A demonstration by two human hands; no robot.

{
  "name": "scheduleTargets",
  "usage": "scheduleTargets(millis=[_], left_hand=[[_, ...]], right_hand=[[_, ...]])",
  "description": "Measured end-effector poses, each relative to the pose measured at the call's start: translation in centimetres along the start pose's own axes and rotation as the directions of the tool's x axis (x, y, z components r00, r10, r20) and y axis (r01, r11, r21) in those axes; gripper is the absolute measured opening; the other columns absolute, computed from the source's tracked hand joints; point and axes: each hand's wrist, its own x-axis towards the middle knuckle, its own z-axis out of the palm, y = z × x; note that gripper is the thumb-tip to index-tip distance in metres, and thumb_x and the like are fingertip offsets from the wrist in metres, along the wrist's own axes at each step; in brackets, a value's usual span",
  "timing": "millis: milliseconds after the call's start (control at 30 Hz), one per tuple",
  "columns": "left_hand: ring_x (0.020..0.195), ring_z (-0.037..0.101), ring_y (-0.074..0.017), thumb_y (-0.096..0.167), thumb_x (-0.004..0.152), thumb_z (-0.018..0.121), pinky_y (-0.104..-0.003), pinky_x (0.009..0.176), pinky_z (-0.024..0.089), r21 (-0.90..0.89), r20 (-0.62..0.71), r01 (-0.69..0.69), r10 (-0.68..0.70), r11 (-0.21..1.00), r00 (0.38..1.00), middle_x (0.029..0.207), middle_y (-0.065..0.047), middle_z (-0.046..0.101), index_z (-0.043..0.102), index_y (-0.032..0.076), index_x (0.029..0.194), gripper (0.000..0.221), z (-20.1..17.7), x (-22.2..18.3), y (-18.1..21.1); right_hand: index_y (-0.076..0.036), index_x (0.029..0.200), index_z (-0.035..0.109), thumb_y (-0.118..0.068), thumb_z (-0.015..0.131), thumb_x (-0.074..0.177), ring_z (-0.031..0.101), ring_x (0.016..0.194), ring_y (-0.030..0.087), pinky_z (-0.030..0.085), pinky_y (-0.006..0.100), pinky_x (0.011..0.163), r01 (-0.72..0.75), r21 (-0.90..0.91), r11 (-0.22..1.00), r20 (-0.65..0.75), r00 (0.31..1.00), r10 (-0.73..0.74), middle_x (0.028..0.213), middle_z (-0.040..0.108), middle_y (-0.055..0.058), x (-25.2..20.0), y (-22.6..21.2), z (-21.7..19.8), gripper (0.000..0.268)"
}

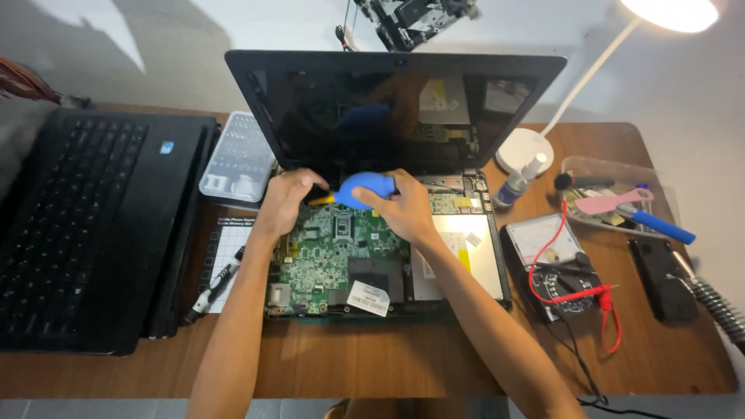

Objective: Using a manual rubber air blower to remove dust from the internal components and motherboard of an open laptop.

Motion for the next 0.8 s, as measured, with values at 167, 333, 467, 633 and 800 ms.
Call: scheduleTargets(millis=[167, 333, 467, 633, 800], left_hand=[[0.092, 0.060, -0.0334, 0.035, 0.095, 0.032, -0.039, 0.085, 0.042, -0.041, -0.018, 0.055, -0.056, 0.998, 0.998, 0.088, -0.016, 0.067, 0.069, 0.009, 0.092, 0.045, -0.1, 0.0, 0.5], [0.091, 0.060, -0.0374, 0.040, 0.096, 0.030, -0.043, 0.086, 0.042, -0.086, -0.015, 0.082, -0.083, 0.993, 0.996, 0.089, -0.017, 0.066, 0.068, 0.009, 0.095, 0.050, 0.0, 0.0, 0.8], [0.093, 0.060, -0.0340, 0.039, 0.095, 0.031, -0.041, 0.089, 0.041, -0.116, -0.022, 0.070, -0.073, 0.991, 0.997, 0.090, -0.017, 0.066, 0.067, 0.005, 0.093, 0.050, 0.2, -0.1, 0.8], [0.093, 0.060, -0.0364, 0.038, 0.094, 0.032, -0.044, 0.089, 0.041, -0.137, -0.021, 0.055, -0.059, 0.989, 0.998, 0.089, -0.020, 0.066, 0.066, 0.002, 0.093, 0.050, 0.2, -0.1, 0.9], [0.090, 0.060, -0.0386, 0.040, 0.096, 0.033, -0.047, 0.087, 0.040, -0.144, -0.040, 0.029, -0.035, 0.989, 0.999, 0.089, -0.020, 0.065, 0.064, 0.001, 0.093, 0.050, 0.5, 0.1, 0.9]], right_hand=[[-0.002, 0.069, 0.058, -0.030, 0.077, 0.072, 0.058, 0.063, 0.020, 0.043, 0.025, 0.054, 0.212, 0.006, 0.977, -0.037, 0.977, -0.211, 0.066, 0.052, 0.008, 0.7, 1.5, 0.5, 0.034], [0.002, 0.080, 0.060, -0.031, 0.078, 0.069, 0.057, 0.059, 0.018, 0.044, 0.027, 0.050, 0.129, 0.029, 0.991, -0.067, 0.990, -0.127, 0.068, 0.053, 0.010, 0.0, -0.3, 0.1, 0.039], [0.002, 0.090, 0.060, -0.034, 0.081, 0.062, 0.064, 0.072, 0.030, 0.051, 0.031, 0.052, 0.025, 0.004, 1.000, -0.027, 0.999, -0.025, 0.081, 0.058, 0.016, 0.4, 0.2, 0.2, 0.050], [-0.004, 0.060, 0.052, -0.026, 0.077, 0.072, 0.052, 0.047, 0.017, 0.037, 0.024, 0.040, 0.329, -0.073, 0.941, -0.069, 0.940, -0.334, 0.058, 0.044, 0.004, 0.5, 1.7, 0.9, 0.036], [0.002, 0.078, 0.061, -0.034, 0.078, 0.069, 0.056, 0.056, 0.022, 0.041, 0.028, 0.047, 0.305, -0.078, 0.949, -0.087, 0.946, -0.311, 0.072, 0.054, 0.012, 0.2, 0.7, 0.4, 0.040]])
